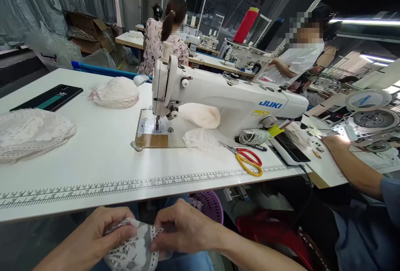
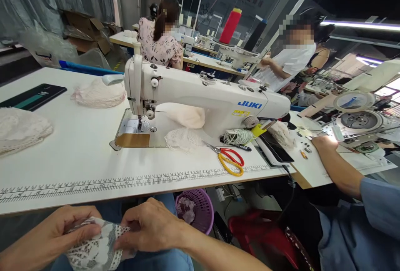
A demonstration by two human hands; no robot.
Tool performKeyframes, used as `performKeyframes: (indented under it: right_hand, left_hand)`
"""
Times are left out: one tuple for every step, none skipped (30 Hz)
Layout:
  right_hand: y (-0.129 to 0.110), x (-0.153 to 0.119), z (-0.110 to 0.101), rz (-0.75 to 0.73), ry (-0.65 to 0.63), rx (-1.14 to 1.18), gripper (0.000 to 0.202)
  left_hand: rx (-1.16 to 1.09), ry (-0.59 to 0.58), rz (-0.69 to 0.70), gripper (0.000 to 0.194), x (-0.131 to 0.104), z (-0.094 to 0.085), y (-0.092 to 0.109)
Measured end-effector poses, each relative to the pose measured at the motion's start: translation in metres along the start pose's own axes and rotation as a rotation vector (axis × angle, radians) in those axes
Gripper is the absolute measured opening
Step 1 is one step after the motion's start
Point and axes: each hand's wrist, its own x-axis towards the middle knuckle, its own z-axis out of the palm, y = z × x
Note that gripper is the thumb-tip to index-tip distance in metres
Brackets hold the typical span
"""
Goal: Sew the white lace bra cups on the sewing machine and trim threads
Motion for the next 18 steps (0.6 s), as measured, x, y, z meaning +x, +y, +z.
performKeyframes:
  right_hand:
    - [-0.001, 0.002, -0.002, -0.003, 0.004, 0.022, 0.016]
    - [-0.003, 0.004, -0.004, -0.009, 0.005, 0.041, 0.016]
    - [-0.004, 0.006, -0.006, -0.017, 0.007, 0.058, 0.017]
    - [-0.005, 0.008, -0.008, -0.025, 0.007, 0.075, 0.016]
    - [-0.007, 0.011, -0.009, -0.034, 0.002, 0.098, 0.015]
    - [-0.009, 0.013, -0.010, -0.043, -0.007, 0.128, 0.013]
    - [-0.012, 0.017, -0.011, -0.052, -0.014, 0.164, 0.013]
    - [-0.014, 0.022, -0.012, -0.061, -0.015, 0.199, 0.014]
    - [-0.016, 0.028, -0.013, -0.073, -0.009, 0.231, 0.017]
    - [-0.018, 0.037, -0.015, -0.087, -0.002, 0.252, 0.020]
    - [-0.019, 0.046, -0.019, -0.107, 0.010, 0.250, 0.022]
    - [-0.019, 0.056, -0.024, -0.134, 0.041, 0.199, 0.024]
    - [-0.018, 0.067, -0.031, -0.161, 0.094, 0.108, 0.024]
    - [-0.016, 0.077, -0.039, -0.178, 0.171, -0.007, 0.024]
    - [-0.012, 0.084, -0.050, -0.183, 0.270, -0.126, 0.021]
    - [-0.007, 0.090, -0.061, -0.177, 0.378, -0.232, 0.018]
    - [-0.002, 0.093, -0.072, -0.160, 0.474, -0.306, 0.015]
    - [0.005, 0.093, -0.083, -0.152, 0.539, -0.356, 0.013]
  left_hand:
    - [-0.021, 0.010, -0.003, 0.047, -0.001, -0.002, 0.000]
    - [-0.047, 0.019, -0.004, 0.048, -0.003, -0.003, 0.000]
    - [-0.067, 0.026, 0.000, 0.049, -0.005, -0.005, 0.000]
    - [-0.072, 0.034, 0.003, 0.050, -0.008, -0.008, 0.001]
    - [-0.061, 0.045, 0.005, 0.050, -0.011, -0.012, 0.003]
    - [-0.036, 0.065, 0.003, 0.049, -0.014, -0.017, 0.007]
    - [0.003, 0.093, -0.001, 0.047, -0.016, -0.024, 0.013]
    - [0.059, 0.118, -0.005, 0.044, -0.016, -0.033, 0.022]
    - [0.133, 0.143, -0.002, 0.040, -0.015, -0.043, 0.034]
    - [0.227, 0.168, 0.015, 0.036, -0.010, -0.056, 0.049]
    - [0.346, 0.169, 0.036, 0.032, -0.003, -0.069, 0.066]
    - [0.476, 0.190, 0.083, 0.029, 0.008, -0.083, 0.083]
    - [0.612, 0.201, 0.140, 0.028, 0.021, -0.097, 0.101]
    - [0.728, 0.171, 0.167, 0.026, 0.037, -0.110, 0.117]
    - [0.773, 0.135, 0.174, 0.021, 0.055, -0.122, 0.131]
    - [0.799, 0.108, 0.178, 0.018, 0.073, -0.131, 0.142]
    - [0.821, 0.091, 0.183, 0.016, 0.091, -0.138, 0.150]
    - [0.841, 0.075, 0.183, 0.014, 0.107, -0.143, 0.155]
